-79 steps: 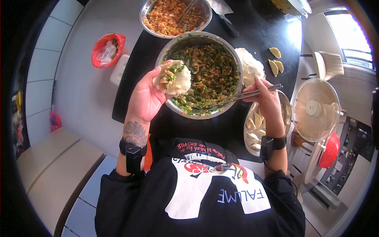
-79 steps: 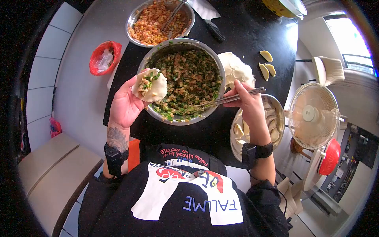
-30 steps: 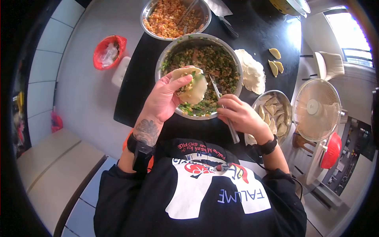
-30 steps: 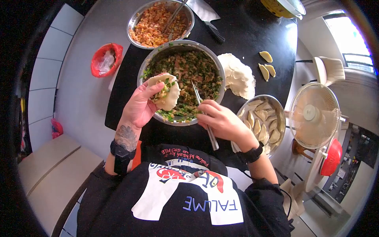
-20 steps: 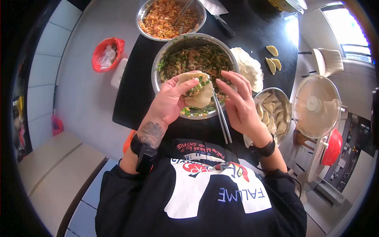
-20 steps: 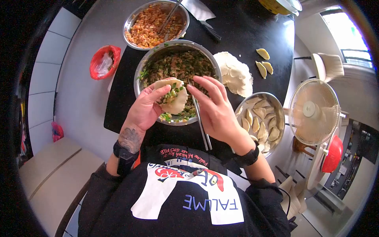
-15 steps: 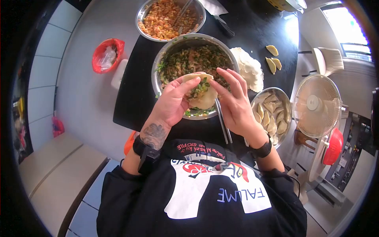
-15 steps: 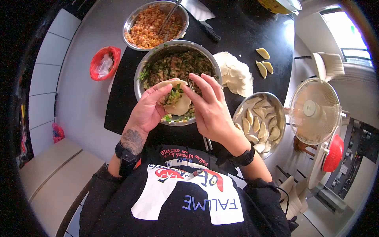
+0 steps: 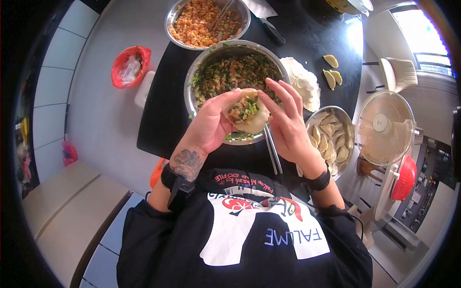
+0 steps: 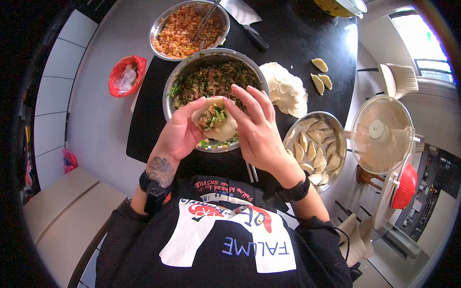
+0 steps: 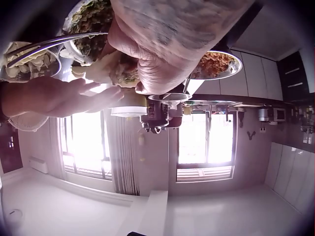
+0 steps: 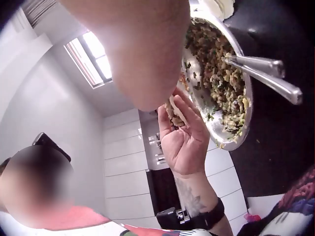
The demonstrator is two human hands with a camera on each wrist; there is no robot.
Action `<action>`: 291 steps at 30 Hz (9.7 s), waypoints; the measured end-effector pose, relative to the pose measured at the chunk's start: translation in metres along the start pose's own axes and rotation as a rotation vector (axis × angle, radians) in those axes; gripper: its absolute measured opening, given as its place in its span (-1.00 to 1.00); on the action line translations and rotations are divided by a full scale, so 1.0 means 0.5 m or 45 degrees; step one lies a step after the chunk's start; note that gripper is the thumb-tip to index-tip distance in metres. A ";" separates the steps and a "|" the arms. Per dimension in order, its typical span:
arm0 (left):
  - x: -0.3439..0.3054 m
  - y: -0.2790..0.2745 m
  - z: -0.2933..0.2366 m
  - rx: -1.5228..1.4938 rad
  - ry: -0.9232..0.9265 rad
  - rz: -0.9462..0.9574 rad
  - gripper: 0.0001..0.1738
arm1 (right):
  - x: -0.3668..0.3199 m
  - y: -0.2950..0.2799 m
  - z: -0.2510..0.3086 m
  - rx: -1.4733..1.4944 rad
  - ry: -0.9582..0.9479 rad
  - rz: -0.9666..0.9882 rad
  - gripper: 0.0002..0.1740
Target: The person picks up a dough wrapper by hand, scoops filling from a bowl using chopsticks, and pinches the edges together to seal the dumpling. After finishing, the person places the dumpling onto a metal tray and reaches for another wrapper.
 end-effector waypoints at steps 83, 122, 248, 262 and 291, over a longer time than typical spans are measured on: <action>-0.048 0.057 -0.051 0.789 -0.039 0.406 -0.57 | 0.035 -0.030 0.038 0.189 -0.167 -0.111 -0.79; -0.048 0.032 -0.032 0.481 -0.004 0.276 -0.60 | 0.028 -0.037 0.040 0.456 0.020 -0.078 -0.80; -0.041 0.018 -0.026 0.288 0.002 0.259 -0.68 | 0.050 -0.026 0.065 0.308 -0.050 0.005 -0.75; -0.038 0.020 -0.024 0.373 0.037 0.244 -0.70 | 0.048 -0.034 0.078 0.311 -0.036 0.093 -0.66; -0.051 0.023 -0.025 0.279 -0.049 0.250 -0.68 | 0.049 -0.031 0.083 0.260 0.001 0.037 -0.72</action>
Point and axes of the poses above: each hand's wrist, its own x-axis towards the middle knuckle, its own y-axis out of the palm, z = x × y, the point moved 4 cm from there along x, towards the middle knuckle, and after that the axes turned 14 degrees about x, right-handed, at the moved point
